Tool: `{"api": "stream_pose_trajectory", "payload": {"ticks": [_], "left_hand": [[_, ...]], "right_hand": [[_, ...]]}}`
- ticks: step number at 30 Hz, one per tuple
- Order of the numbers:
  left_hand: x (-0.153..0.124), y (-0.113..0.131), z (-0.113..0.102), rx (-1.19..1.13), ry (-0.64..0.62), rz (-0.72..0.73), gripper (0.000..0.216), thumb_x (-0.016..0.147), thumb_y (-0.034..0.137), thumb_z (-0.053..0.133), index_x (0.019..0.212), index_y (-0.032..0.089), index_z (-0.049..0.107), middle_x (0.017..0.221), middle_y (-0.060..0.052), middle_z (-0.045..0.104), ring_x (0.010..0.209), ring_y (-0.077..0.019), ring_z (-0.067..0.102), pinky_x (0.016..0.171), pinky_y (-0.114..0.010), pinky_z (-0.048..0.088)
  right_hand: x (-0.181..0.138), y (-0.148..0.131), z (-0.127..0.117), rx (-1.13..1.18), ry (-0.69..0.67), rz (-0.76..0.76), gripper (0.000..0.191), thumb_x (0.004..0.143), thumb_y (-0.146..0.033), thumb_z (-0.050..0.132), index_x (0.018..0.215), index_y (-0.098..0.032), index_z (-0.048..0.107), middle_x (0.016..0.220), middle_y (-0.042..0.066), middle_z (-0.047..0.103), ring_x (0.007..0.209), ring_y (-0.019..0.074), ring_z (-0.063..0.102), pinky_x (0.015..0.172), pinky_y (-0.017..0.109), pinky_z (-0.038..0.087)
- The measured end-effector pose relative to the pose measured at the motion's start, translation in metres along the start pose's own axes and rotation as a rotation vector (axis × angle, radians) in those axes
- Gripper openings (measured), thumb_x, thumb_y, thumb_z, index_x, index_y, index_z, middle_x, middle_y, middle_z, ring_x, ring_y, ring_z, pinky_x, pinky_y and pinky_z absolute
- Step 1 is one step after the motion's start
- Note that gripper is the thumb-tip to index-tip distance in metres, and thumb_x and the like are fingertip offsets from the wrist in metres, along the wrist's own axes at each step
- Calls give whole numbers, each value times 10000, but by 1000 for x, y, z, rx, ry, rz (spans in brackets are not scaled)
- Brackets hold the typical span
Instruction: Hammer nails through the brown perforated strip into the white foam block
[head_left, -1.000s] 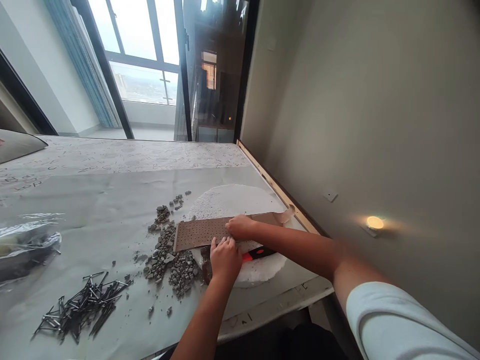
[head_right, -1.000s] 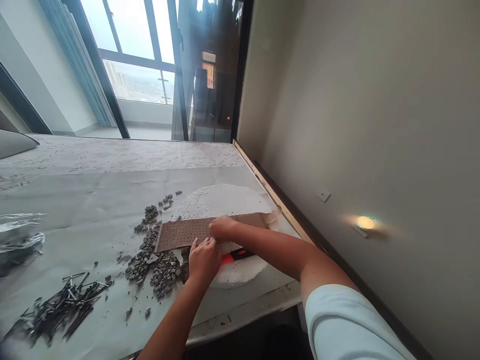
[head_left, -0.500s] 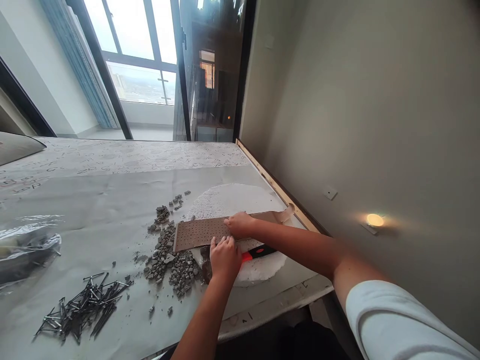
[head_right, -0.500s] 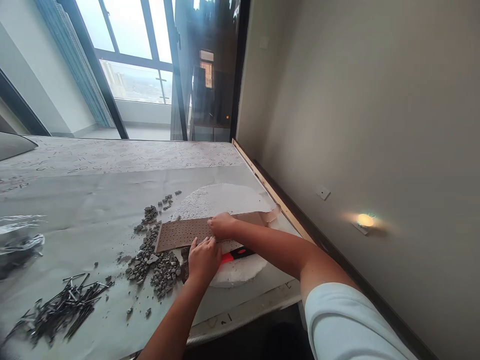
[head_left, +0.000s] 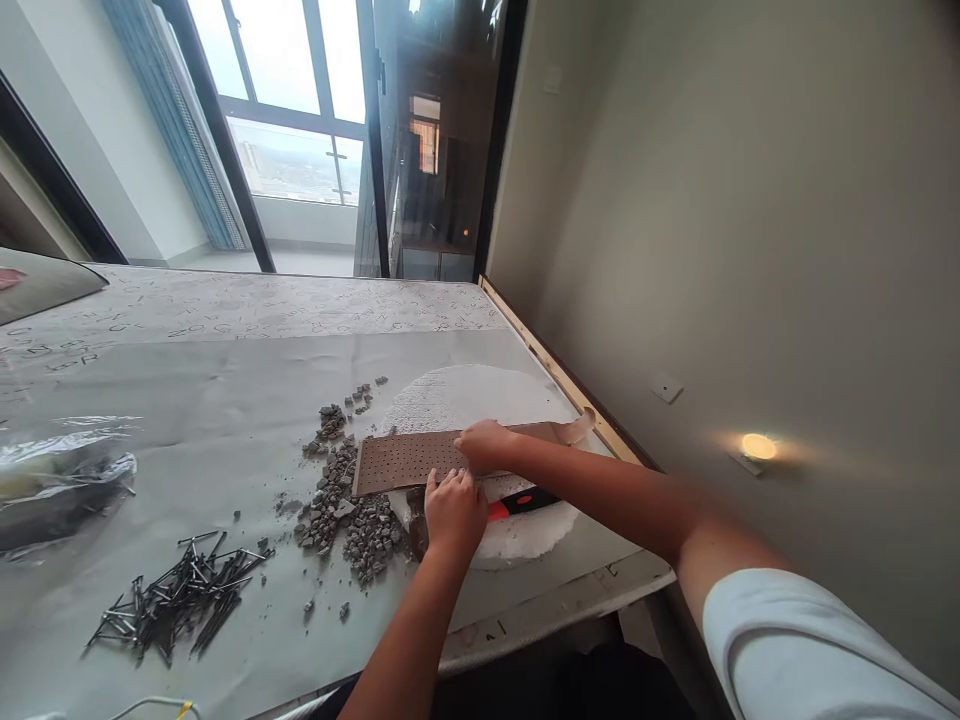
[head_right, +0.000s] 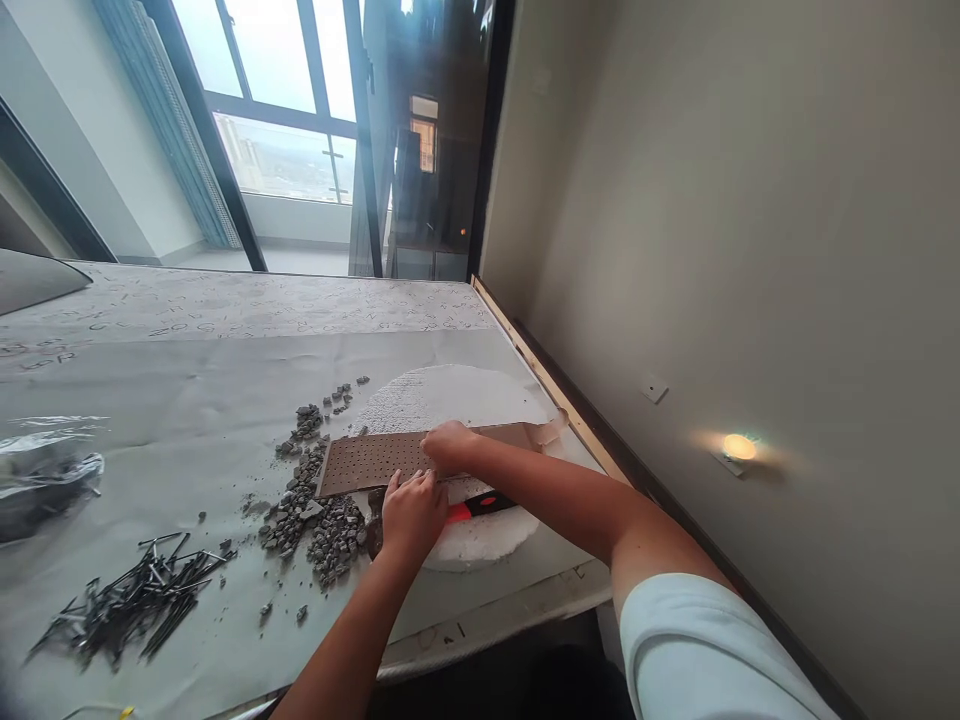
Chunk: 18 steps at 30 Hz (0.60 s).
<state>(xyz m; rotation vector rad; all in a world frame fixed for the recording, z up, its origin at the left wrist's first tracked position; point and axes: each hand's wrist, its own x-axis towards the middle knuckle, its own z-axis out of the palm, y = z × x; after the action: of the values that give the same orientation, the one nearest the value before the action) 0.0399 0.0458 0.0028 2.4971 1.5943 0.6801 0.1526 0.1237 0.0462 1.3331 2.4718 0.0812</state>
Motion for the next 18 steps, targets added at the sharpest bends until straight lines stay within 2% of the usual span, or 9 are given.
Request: {"api": "stream_pose_trajectory", "payload": {"ticks": [5, 9, 12, 14, 18], "left_hand": [[0, 0, 1, 6, -9, -11, 256, 824, 221, 410, 886, 176, 655, 939, -108, 694, 951, -231, 622, 1046, -448, 276], [0, 0, 1, -3, -15, -14, 253, 821, 214, 412, 880, 176, 655, 944, -109, 697, 966, -233, 620, 1046, -453, 271], [0, 0, 1, -13, -22, -16, 240, 820, 216, 420, 861, 182, 654, 922, -103, 703, 1003, -245, 612, 1043, -469, 269], [0, 0, 0, -14, -24, -15, 240, 822, 218, 422, 864, 179, 654, 937, -105, 702, 1016, -247, 609, 1044, -468, 268], [0, -1, 0, -17, -31, -14, 258, 824, 221, 418, 903, 169, 657, 988, -115, 695, 1023, -245, 608, 1049, -465, 264]], "right_hand": [[-1, -1, -4, -13, -26, 14, 189, 751, -191, 577, 877, -106, 688, 881, 169, 703, 814, 236, 675, 649, 291, 521], [-3, 0, -7, -10, -15, 7, 236, 769, -155, 559, 974, -122, 671, 937, 157, 700, 860, 220, 669, 667, 273, 519], [-3, 0, -9, -13, -33, 36, 209, 770, -186, 576, 931, -112, 686, 919, 164, 702, 842, 232, 673, 657, 287, 524], [-4, -1, -10, -19, -45, 44, 185, 775, -143, 556, 888, -103, 697, 899, 165, 706, 841, 237, 675, 662, 295, 525], [-11, 2, -17, -24, -38, 13, 236, 796, -70, 495, 928, -106, 687, 927, 155, 704, 881, 232, 666, 705, 306, 517]]}}
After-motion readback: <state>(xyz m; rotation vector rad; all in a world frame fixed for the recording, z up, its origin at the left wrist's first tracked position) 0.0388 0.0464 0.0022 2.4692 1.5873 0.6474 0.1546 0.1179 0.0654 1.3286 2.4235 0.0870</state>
